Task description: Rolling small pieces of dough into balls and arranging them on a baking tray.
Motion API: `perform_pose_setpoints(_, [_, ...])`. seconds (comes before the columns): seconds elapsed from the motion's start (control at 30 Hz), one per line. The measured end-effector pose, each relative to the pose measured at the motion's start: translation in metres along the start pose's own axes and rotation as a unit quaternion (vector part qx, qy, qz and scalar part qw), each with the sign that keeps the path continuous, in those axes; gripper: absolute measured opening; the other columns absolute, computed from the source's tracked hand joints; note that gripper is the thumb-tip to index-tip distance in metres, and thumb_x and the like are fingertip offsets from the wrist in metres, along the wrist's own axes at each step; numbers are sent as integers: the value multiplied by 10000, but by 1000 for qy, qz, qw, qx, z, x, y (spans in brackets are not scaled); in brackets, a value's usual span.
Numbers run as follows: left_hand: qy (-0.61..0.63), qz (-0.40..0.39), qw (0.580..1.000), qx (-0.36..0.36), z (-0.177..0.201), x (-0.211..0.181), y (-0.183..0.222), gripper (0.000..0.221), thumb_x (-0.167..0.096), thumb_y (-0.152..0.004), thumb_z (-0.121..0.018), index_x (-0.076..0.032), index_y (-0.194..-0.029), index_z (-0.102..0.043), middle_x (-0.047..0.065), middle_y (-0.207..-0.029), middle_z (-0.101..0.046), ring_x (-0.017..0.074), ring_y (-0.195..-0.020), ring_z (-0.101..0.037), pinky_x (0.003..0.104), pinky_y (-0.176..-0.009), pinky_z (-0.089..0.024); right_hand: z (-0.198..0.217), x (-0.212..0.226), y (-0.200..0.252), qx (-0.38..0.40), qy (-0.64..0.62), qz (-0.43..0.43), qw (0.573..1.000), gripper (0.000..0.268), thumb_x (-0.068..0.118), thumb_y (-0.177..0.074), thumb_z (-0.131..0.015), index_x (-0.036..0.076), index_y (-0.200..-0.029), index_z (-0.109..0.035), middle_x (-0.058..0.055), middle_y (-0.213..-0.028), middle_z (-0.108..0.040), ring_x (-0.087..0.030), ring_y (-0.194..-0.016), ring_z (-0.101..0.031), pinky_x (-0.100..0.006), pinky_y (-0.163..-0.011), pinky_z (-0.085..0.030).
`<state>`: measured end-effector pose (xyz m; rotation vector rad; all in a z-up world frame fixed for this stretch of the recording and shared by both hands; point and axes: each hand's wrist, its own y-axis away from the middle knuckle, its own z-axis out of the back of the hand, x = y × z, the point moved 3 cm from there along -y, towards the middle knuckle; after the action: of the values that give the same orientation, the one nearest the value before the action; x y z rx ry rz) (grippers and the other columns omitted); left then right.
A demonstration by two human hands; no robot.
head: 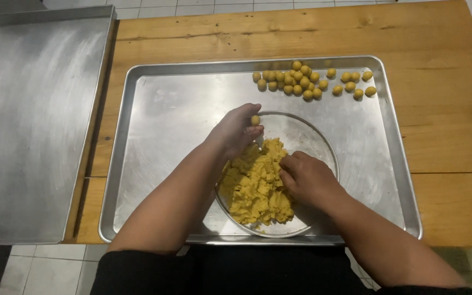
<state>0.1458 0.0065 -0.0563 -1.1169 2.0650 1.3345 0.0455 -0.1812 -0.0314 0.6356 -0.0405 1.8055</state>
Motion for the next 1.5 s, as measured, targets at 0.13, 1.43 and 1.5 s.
perform_pose_setpoints(0.13, [-46,12,999,-8,-16,-17,27,678,-253,-895,-719,10,-1450,-434,199,-1315,-443,324,-1254,-616,365,-1098,-468,4,0,3,4,0,12,1000,336,314,-985,-561,107,-1212,-696,-143,-1060,-696,-362,-1008,-713,-453,-815,-585])
perform_pose_setpoints(1.43, [-105,-290,948,-82,25,3,70,466,-330,-934,-673,-31,-1285,-601,97,-1141,-649,129,-938,-599,299,-901,-539,11,-35,-25,23,-15,8,1000,264,344,-705,-789,86,-682,-736,-115,-601,-667,-372,-658,-681,-472,-650,-509])
perform_pose_setpoints(1.5, [-79,-266,958,-75,22,7,76,483,-308,-926,-668,-11,-1299,-589,102,-1135,-644,127,-931,-603,296,-890,-543,31,-20,-9,70,-166,-13,984,182,156,-768,-754,-11,-820,-803,-170,-692,-754,-293,-698,-698,-425,-690,-546])
